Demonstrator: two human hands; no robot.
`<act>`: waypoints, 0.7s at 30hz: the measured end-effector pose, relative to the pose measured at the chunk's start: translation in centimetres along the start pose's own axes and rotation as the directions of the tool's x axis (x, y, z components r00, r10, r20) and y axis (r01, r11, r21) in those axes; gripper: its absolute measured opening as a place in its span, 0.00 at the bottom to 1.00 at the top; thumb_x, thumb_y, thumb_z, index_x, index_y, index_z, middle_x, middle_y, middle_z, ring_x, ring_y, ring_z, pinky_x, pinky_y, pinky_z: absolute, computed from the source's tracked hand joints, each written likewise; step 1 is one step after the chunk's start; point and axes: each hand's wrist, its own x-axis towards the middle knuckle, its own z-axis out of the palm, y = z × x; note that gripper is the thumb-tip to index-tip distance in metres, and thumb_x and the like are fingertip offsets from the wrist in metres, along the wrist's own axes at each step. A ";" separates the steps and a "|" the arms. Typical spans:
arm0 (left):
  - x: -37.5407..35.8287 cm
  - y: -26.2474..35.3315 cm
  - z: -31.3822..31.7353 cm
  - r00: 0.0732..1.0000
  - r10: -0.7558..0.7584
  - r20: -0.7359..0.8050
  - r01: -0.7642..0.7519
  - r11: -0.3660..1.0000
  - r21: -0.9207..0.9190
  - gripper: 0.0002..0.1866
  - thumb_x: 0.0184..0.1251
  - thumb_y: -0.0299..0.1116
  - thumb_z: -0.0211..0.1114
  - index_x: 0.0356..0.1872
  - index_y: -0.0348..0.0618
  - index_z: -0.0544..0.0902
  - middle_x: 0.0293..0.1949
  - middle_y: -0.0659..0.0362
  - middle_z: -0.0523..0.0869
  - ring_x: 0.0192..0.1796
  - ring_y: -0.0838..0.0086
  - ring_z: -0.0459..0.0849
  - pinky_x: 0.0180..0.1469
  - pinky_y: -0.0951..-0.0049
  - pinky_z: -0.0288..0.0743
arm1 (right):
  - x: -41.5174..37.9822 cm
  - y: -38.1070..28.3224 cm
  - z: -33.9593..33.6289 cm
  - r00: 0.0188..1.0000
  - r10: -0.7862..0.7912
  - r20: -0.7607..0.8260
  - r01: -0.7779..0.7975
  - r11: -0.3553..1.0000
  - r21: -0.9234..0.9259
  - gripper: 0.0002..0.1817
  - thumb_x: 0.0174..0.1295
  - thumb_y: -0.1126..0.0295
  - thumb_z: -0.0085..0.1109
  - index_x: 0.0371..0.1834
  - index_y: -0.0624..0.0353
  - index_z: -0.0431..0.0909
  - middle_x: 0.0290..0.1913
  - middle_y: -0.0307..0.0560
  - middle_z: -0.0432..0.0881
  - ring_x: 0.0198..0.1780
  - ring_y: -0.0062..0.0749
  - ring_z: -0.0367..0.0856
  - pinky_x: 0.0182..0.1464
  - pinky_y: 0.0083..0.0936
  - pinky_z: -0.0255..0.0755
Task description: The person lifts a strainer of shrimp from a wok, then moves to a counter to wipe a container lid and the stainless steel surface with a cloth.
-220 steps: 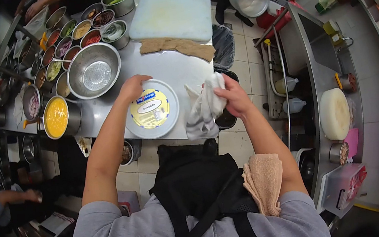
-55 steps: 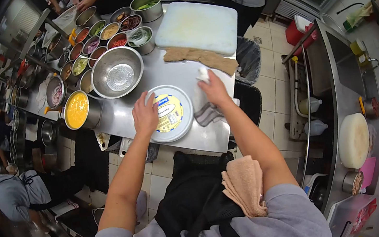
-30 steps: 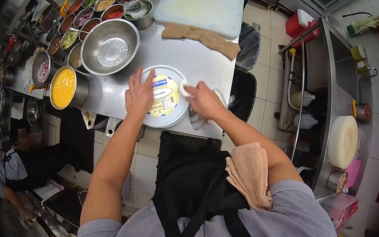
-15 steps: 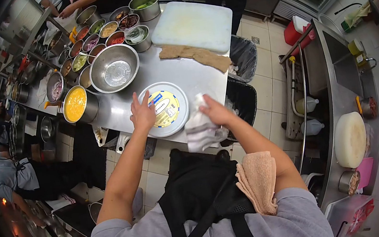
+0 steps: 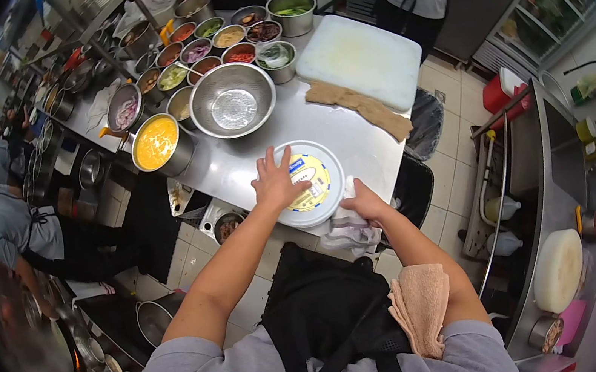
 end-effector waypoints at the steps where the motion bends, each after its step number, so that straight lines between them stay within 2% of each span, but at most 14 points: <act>1: 0.0 -0.1 0.2 1.000 -0.004 -0.017 0.004 1.000 0.000 0.54 0.49 0.56 0.77 0.78 0.62 0.57 0.78 0.50 0.48 0.77 0.45 0.51 0.62 0.31 0.65 | 0.3 0.1 0.1 0.999 0.031 -0.010 -0.031 0.999 0.043 0.32 0.58 0.77 0.61 0.67 0.70 0.62 0.57 0.56 0.79 0.58 0.37 0.79 0.62 0.32 0.71; 2: 0.0 -0.2 0.4 0.999 -0.008 -0.037 0.008 1.000 0.002 0.56 0.48 0.56 0.78 0.78 0.61 0.56 0.78 0.50 0.48 0.76 0.45 0.52 0.61 0.32 0.66 | 0.4 0.0 -0.1 1.000 0.027 0.000 -0.027 0.999 0.036 0.32 0.58 0.77 0.61 0.67 0.70 0.62 0.57 0.56 0.79 0.58 0.37 0.79 0.62 0.32 0.71; 4: 0.0 -0.5 0.4 0.998 -0.022 -0.060 0.022 1.000 -0.012 0.57 0.48 0.56 0.78 0.79 0.60 0.55 0.78 0.50 0.48 0.76 0.44 0.52 0.60 0.31 0.67 | 0.8 -0.3 -0.4 0.994 0.049 0.102 -0.070 0.975 0.210 0.31 0.57 0.79 0.59 0.66 0.69 0.64 0.58 0.56 0.79 0.58 0.38 0.79 0.62 0.32 0.71; 6: -0.1 -1.0 -0.8 0.998 -0.050 0.030 0.053 0.993 -0.109 0.56 0.50 0.55 0.77 0.79 0.60 0.55 0.78 0.51 0.47 0.76 0.45 0.52 0.61 0.32 0.67 | 0.2 -2.4 -0.4 0.988 0.052 0.147 -0.089 0.962 0.260 0.30 0.56 0.81 0.57 0.66 0.69 0.66 0.58 0.54 0.80 0.58 0.39 0.80 0.62 0.32 0.72; 7: -0.5 -1.7 -1.7 0.999 -0.036 0.022 0.040 0.982 -0.184 0.55 0.53 0.54 0.76 0.79 0.54 0.54 0.76 0.47 0.54 0.74 0.48 0.60 0.64 0.41 0.69 | 0.2 -2.4 -0.9 0.987 0.074 0.143 -0.110 0.959 0.263 0.30 0.57 0.81 0.57 0.66 0.69 0.66 0.57 0.54 0.80 0.57 0.39 0.80 0.61 0.33 0.73; 8: 0.2 -3.3 -0.7 0.999 -0.051 0.002 0.050 0.982 -0.184 0.55 0.53 0.54 0.76 0.79 0.54 0.54 0.76 0.47 0.54 0.74 0.48 0.60 0.64 0.41 0.69 | 0.3 -2.5 -1.2 0.986 0.093 0.141 -0.128 0.956 0.265 0.30 0.57 0.81 0.57 0.66 0.69 0.66 0.57 0.54 0.80 0.56 0.39 0.81 0.61 0.34 0.74; 10: 2.0 -7.3 2.6 0.985 0.002 -0.174 -0.088 0.867 -0.490 0.55 0.54 0.53 0.75 0.78 0.48 0.53 0.72 0.42 0.62 0.69 0.48 0.69 0.65 0.52 0.71 | 0.7 -2.6 -1.9 0.991 0.090 0.098 -0.109 0.971 0.213 0.28 0.60 0.78 0.57 0.66 0.68 0.67 0.58 0.53 0.80 0.54 0.38 0.82 0.57 0.34 0.77; 11: 1.1 -8.2 2.7 0.973 -0.019 -0.229 -0.093 0.878 -0.469 0.50 0.58 0.52 0.72 0.76 0.42 0.57 0.66 0.39 0.71 0.62 0.49 0.76 0.65 0.60 0.72 | 1.0 -2.8 -2.2 0.991 0.129 0.046 -0.136 0.966 0.221 0.27 0.61 0.77 0.57 0.65 0.67 0.67 0.56 0.53 0.81 0.52 0.38 0.83 0.53 0.34 0.80; 12: 0.0 -9.0 2.8 0.968 -0.031 -0.249 -0.092 0.880 -0.466 0.50 0.58 0.52 0.72 0.76 0.42 0.57 0.66 0.39 0.71 0.62 0.49 0.76 0.65 0.60 0.72 | 1.2 -2.9 -2.5 0.992 0.112 0.060 -0.122 0.969 0.213 0.27 0.61 0.77 0.57 0.65 0.67 0.67 0.56 0.53 0.81 0.52 0.38 0.83 0.53 0.34 0.80; 14: -1.9 -10.5 4.2 0.985 -0.137 -0.100 0.063 0.841 -0.537 0.43 0.61 0.50 0.70 0.72 0.40 0.64 0.59 0.40 0.78 0.60 0.49 0.79 0.65 0.57 0.72 | 1.3 -3.5 -3.0 0.996 0.067 -0.051 -0.056 0.981 0.184 0.26 0.62 0.77 0.57 0.65 0.67 0.67 0.52 0.52 0.81 0.49 0.38 0.84 0.49 0.35 0.81; 15: -2.8 -10.9 5.3 0.982 -0.148 -0.117 0.062 0.839 -0.540 0.43 0.61 0.50 0.70 0.72 0.40 0.64 0.59 0.40 0.78 0.60 0.49 0.79 0.65 0.57 0.72 | 1.1 -4.0 -3.5 0.996 0.062 -0.069 -0.052 0.989 0.138 0.26 0.63 0.77 0.57 0.65 0.68 0.65 0.50 0.54 0.80 0.47 0.39 0.83 0.48 0.35 0.81; 18: -5.7 -10.4 6.6 0.964 -0.255 -0.079 0.169 0.813 -0.558 0.37 0.62 0.48 0.67 0.68 0.37 0.69 0.50 0.42 0.83 0.55 0.54 0.83 0.58 0.58 0.79 | 0.9 -4.3 -4.4 0.999 -0.005 -0.041 0.011 0.990 0.138 0.26 0.63 0.74 0.58 0.65 0.67 0.66 0.49 0.53 0.81 0.45 0.37 0.83 0.44 0.34 0.80; 20: -9.4 -8.0 5.4 0.918 -0.389 0.071 0.284 0.524 -0.803 0.34 0.65 0.46 0.67 0.67 0.39 0.70 0.49 0.48 0.83 0.44 0.61 0.85 0.48 0.59 0.83 | 0.2 -5.1 -5.0 1.000 -0.014 -0.008 0.014 0.999 0.041 0.26 0.64 0.73 0.59 0.65 0.67 0.66 0.48 0.52 0.81 0.43 0.35 0.83 0.42 0.33 0.80; 21: -9.7 -8.3 7.1 0.910 -0.397 0.117 0.299 0.435 -0.849 0.33 0.66 0.45 0.66 0.68 0.42 0.67 0.52 0.51 0.80 0.46 0.64 0.83 0.44 0.60 0.83 | -0.1 -5.2 -5.4 1.000 -0.009 0.003 0.009 0.999 -0.046 0.26 0.64 0.72 0.59 0.65 0.66 0.66 0.48 0.51 0.81 0.42 0.34 0.82 0.40 0.32 0.79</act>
